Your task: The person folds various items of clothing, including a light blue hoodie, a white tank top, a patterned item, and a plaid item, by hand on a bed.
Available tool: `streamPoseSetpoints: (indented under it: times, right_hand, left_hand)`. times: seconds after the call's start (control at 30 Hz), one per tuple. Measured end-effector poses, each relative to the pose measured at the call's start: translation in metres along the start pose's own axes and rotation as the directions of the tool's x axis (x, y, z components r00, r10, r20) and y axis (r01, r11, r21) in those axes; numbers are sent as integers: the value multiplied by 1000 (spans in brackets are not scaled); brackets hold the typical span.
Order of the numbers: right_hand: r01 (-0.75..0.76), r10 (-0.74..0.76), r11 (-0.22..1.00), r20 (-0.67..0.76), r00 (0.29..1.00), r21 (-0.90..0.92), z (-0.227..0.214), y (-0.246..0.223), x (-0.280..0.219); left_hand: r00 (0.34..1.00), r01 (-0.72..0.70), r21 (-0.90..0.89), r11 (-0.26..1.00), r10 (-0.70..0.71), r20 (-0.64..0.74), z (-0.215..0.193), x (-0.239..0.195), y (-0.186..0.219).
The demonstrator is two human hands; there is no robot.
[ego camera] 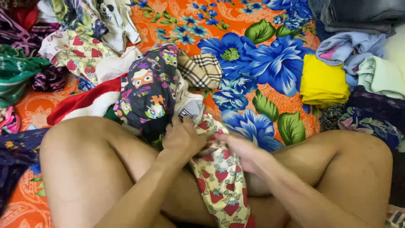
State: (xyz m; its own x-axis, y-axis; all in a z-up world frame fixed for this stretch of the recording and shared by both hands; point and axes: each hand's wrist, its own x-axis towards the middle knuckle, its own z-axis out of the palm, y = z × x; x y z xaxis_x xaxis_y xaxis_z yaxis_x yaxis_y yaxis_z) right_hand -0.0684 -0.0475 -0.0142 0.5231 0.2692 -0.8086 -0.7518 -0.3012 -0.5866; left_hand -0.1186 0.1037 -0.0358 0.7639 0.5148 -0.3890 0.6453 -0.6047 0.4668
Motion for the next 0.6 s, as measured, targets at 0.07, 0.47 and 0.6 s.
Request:
streamPoseSetpoints:
  times: [0.07, 0.47, 0.6]
  right_hand:
    - [38, -54, 990, 112, 992, 137, -9, 21, 65]
    - [380, -327, 912, 289, 900, -153, 176, -22, 44]
    - [439, -411, 815, 158, 898, -378, 119, -35, 31]
  left_hand:
    - [992, 2, 105, 994, 11, -128, 4, 8, -1]
    - [729, 79, 363, 929, 195, -657, -110, 31, -73]
    - [795, 158, 329, 931, 78, -602, -118, 26, -58]
